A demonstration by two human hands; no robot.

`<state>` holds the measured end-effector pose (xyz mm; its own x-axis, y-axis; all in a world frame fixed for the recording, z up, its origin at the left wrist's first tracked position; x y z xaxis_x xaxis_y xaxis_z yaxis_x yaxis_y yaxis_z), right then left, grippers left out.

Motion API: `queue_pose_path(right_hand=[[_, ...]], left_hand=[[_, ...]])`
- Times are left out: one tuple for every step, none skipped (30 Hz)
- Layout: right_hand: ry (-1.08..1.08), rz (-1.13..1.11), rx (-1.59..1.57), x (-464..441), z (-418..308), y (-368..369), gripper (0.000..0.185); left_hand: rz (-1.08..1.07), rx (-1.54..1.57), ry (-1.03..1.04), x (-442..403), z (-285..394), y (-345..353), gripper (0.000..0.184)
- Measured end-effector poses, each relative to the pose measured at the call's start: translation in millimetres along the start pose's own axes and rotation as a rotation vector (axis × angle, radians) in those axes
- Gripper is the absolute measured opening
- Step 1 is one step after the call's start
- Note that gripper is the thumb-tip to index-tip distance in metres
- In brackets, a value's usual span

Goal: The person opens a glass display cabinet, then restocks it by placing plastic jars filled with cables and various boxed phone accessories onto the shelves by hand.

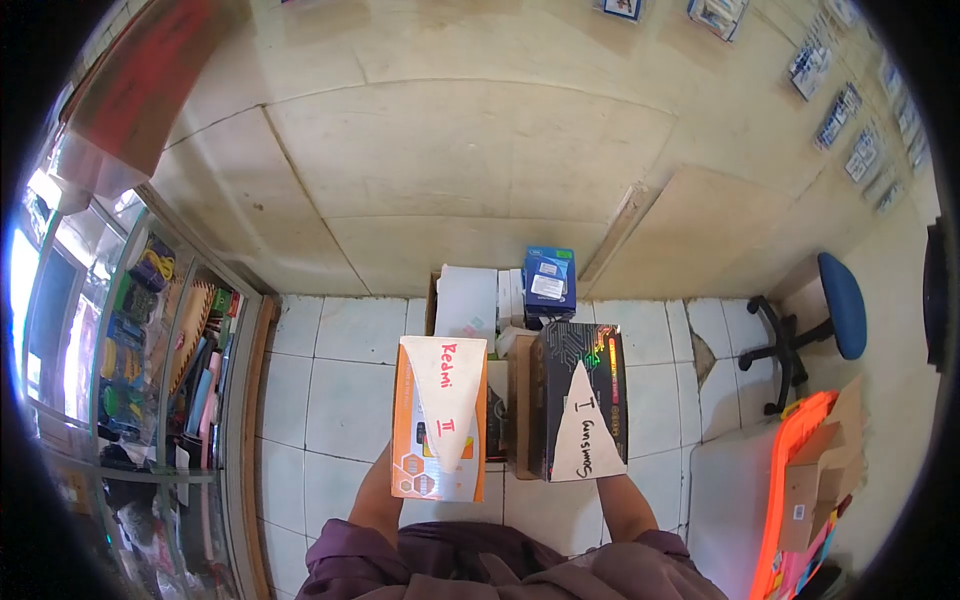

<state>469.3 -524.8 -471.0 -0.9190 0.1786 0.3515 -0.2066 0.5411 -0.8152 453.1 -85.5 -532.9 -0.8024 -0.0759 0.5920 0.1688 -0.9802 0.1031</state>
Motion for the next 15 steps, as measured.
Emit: queue_pose_path(right_hand=[[0.002, -0.005, 0.004, 3, -1, 0, 0.062], [0.006, -0.010, 0.001, 2, 7, 4, 0.062], [0.007, -0.019, -0.003, 6, 7, 6, 0.062], [0.011, -0.025, -0.008, 9, 6, 7, 0.062], [0.010, -0.028, -0.006, 11, 4, 7, 0.062], [0.010, -0.033, -0.007, 12, 3, 6, 0.062], [0.010, -0.040, -0.010, 15, 3, 5, 0.062], [0.009, -0.046, -0.013, 17, 2, 5, 0.062], [0.005, -0.054, -0.016, 18, 1, 4, 0.062], [0.005, -0.064, -0.018, 19, 0, 3, 0.062], [0.003, -0.073, -0.023, 20, -1, 4, 0.062], [-0.001, -0.082, -0.026, 20, -1, 3, 0.062], [-0.005, -0.093, -0.030, 20, -2, 3, 0.062], [-0.008, -0.104, -0.033, 21, -2, 1, 0.063], [-0.012, -0.118, -0.039, 21, -1, 0, 0.063]], left_hand=[[-0.001, 0.006, 0.008, -2, 3, 2, 0.060], [-0.001, 0.014, 0.014, -4, 8, 4, 0.060], [-0.001, 0.012, 0.018, -5, 8, 4, 0.060], [0.000, 0.017, 0.023, -6, 10, 4, 0.060], [0.001, 0.021, 0.026, -5, 10, 4, 0.060], [0.004, 0.027, 0.028, -6, 11, 4, 0.059], [0.009, 0.029, 0.029, -5, 9, 3, 0.059], [0.016, 0.036, 0.027, -3, 6, 1, 0.059], [0.026, 0.040, 0.025, -1, 4, -2, 0.059], [0.036, 0.048, 0.017, 6, -2, -5, 0.059], [0.049, 0.051, 0.012, 9, -5, -8, 0.059], [0.063, 0.057, 0.005, 13, -8, -14, 0.059], [0.077, 0.063, 0.000, 16, -14, -18, 0.058], [0.096, 0.076, -0.020, 27, -26, -24, 0.058], [0.118, 0.083, -0.032, 34, -31, -27, 0.058]])
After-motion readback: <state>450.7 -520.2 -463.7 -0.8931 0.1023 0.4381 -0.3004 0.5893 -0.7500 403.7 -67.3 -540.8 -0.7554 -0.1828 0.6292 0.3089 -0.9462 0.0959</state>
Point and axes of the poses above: each hand's wrist, its own x-axis away from the middle knuckle, its own y-axis out of the palm, z = x × y, the point moved 6 cm from there along -x, towards the middle knuckle, and after that the axes turned 7 degrees about z, right-handed, at the moved point
